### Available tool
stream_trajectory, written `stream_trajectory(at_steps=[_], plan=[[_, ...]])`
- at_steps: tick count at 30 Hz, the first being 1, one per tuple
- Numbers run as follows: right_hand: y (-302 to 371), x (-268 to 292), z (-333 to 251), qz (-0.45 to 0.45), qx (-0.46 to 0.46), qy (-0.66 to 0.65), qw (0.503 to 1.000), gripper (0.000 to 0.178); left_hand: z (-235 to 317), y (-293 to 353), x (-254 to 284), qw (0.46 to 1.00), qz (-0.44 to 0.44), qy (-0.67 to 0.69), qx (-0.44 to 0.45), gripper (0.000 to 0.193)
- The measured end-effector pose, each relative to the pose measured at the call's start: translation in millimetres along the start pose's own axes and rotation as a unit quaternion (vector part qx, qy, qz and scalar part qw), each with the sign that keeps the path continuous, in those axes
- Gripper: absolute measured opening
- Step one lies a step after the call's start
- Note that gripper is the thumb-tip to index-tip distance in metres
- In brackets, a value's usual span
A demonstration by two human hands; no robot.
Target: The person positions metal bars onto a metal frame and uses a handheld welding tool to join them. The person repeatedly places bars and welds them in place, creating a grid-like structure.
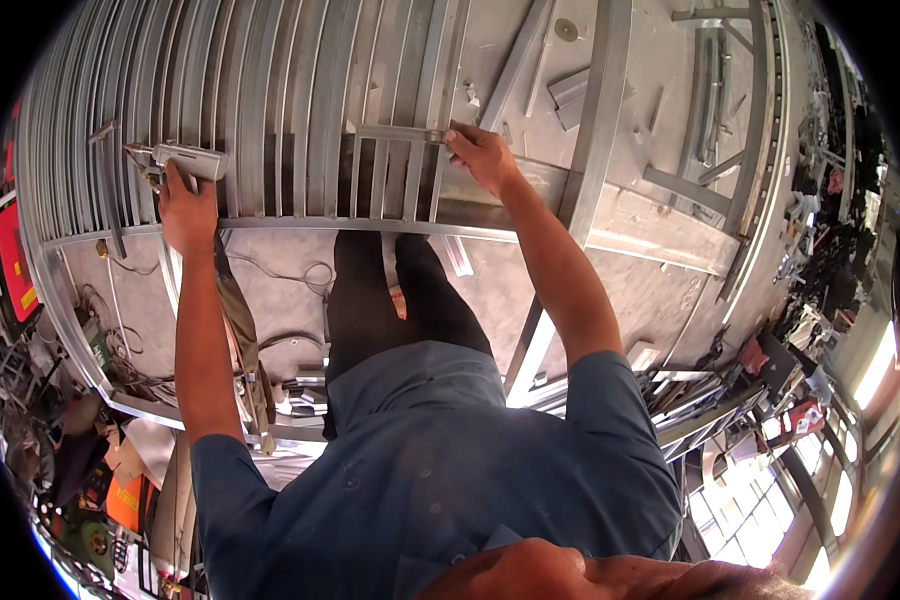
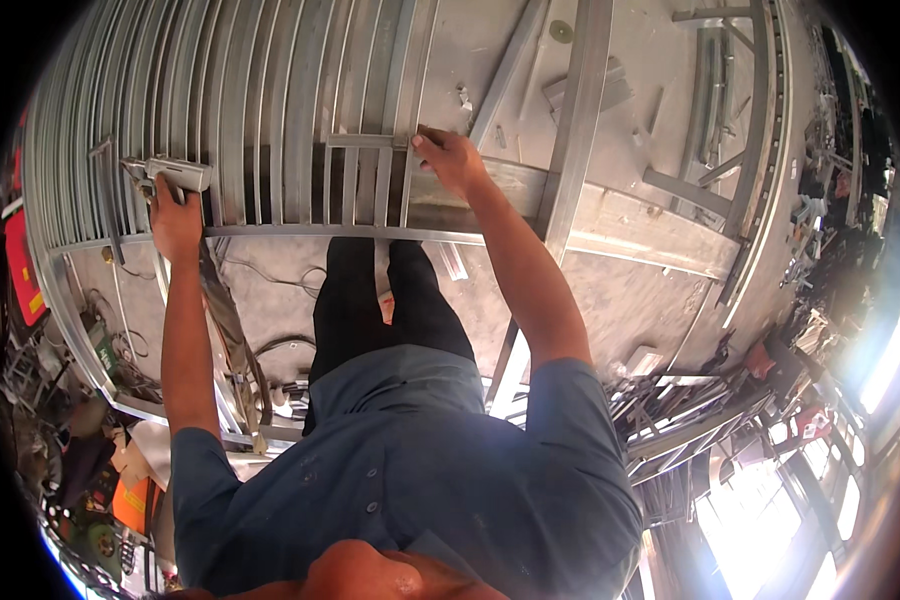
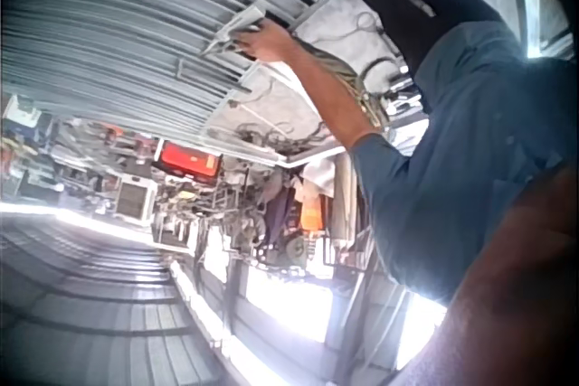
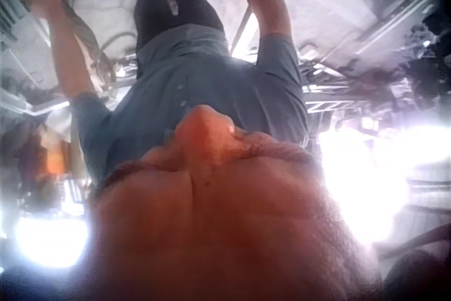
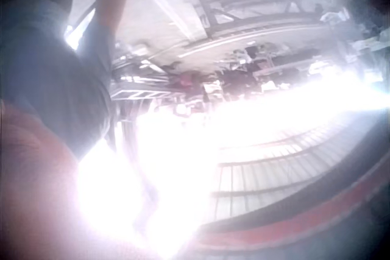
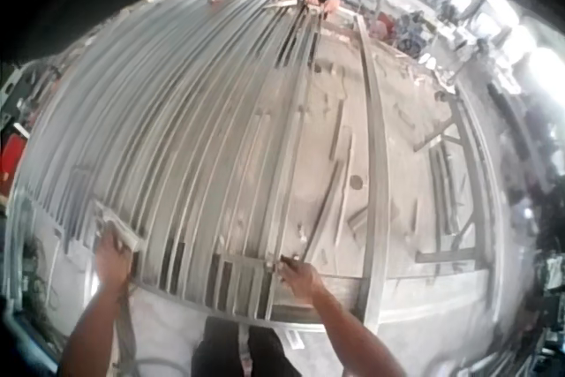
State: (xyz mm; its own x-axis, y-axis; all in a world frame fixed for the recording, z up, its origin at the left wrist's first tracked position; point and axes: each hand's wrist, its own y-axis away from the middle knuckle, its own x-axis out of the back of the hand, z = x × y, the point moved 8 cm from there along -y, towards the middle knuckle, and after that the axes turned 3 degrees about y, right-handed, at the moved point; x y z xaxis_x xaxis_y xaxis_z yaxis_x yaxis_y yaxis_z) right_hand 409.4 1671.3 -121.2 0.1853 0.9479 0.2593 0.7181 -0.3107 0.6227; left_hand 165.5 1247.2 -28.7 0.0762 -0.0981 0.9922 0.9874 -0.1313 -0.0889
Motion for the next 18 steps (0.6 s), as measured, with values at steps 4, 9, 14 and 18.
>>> stream_trajectory(at_steps=[4,9,14,18], plan=[[-8.7,3.5,20.3,-0.009,-0.01,0.075,0.997,0.063,21.3,0.5,4.1,0.998,-0.046,-0.036,-0.003,0.074],[-8.9,5.1,4.3,-0.007,0.017,-0.029,0.999,0.068,29.5,4.7,2.8,0.994,-0.06,-0.009,0.088,0.087],[-12.8,4.7,7.5,-0.007,0.039,-0.052,0.998,0.07,27.9,10.9,-1.3,0.996,-0.046,0.025,0.078,0.091],[-19.4,1.1,11.4,-0.014,0.043,-0.084,0.995,0.068,13.6,7.9,-5.6,0.996,-0.034,0.05,0.061,0.092]])
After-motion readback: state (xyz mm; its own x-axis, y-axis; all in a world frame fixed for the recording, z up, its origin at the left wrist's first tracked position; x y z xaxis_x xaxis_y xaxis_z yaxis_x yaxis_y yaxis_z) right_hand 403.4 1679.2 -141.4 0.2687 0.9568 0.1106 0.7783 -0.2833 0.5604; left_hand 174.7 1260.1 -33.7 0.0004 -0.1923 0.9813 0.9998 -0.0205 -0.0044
